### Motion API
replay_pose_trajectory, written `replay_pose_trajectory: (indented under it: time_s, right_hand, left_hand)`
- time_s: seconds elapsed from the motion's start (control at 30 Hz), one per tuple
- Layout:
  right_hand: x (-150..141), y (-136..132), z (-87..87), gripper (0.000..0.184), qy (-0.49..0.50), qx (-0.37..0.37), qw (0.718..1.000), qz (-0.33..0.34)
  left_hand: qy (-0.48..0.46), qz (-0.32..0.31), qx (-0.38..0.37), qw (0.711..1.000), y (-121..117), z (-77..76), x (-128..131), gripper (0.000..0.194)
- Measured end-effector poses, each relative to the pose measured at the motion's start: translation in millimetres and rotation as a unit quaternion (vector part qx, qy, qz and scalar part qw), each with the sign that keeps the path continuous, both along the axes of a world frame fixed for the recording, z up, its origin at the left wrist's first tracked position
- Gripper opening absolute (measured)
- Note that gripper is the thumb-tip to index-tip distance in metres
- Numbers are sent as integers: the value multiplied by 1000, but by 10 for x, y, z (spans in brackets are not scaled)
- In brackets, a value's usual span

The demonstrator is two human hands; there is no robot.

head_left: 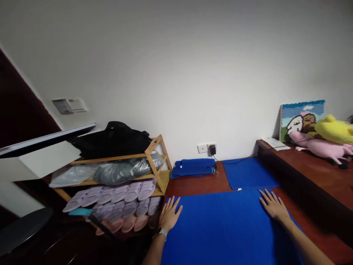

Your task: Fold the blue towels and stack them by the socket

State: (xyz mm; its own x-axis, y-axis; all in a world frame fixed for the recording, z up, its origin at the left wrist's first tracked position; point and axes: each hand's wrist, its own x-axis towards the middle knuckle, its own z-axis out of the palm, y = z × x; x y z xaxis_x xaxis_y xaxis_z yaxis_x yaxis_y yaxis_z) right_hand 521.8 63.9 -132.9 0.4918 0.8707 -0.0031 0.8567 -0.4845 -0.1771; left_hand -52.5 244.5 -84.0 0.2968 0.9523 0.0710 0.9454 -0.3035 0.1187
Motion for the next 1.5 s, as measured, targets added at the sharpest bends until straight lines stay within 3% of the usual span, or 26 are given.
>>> replay_pose_trajectory:
  time_s: [0.17,0.27,0.37,0.5,0.6,0.67,0.73,0.8,1.07,1.17,1.33,1.5]
  right_hand:
    - [64,-8,22,70,-5,7,1000,11]
    - [-106,31,127,70,-33,33,998,38]
    - [-672,221,299,69,-25,91,989,117]
    - [-1811,612,451,68,62,119,957,257]
    - [-2425,806,455,67,93,102,948,288]
    - [-2553,836,427,65,96,95,951,280]
    - [-2451,790,385,65,94,89,957,260]
    - [-2163,684,329,67,84,78,966,233]
    - [-303,91,5,70,10,55,995,82]
    - [185,-20,-91,73,-6,63,997,36]
    - [404,-75,-157,76,-13,67,997,22]
    - [341,-87,98,67,-37,25,999,-4]
  left_hand:
    - [1,12,7,1000,9,-23,-104,62]
    - [-13,10,16,1000,27,-112,-215,63]
    - [-30,7,22,999,49,-189,-262,62]
    - [-29,12,34,999,28,-197,-230,62]
    - [-5,14,22,1000,-21,-131,-231,62]
    - [11,13,9,1000,-53,-83,-263,63]
    - [12,11,1,1000,-74,-53,-303,63]
    - [0,11,1,1000,-83,-49,-334,63]
    - [-32,3,22,999,-58,-95,-353,59]
    - [-38,5,16,999,-42,-86,-372,60]
    - [-52,12,-9,999,-27,-69,-407,66]
    - [-58,12,-19,998,-58,-44,-403,69]
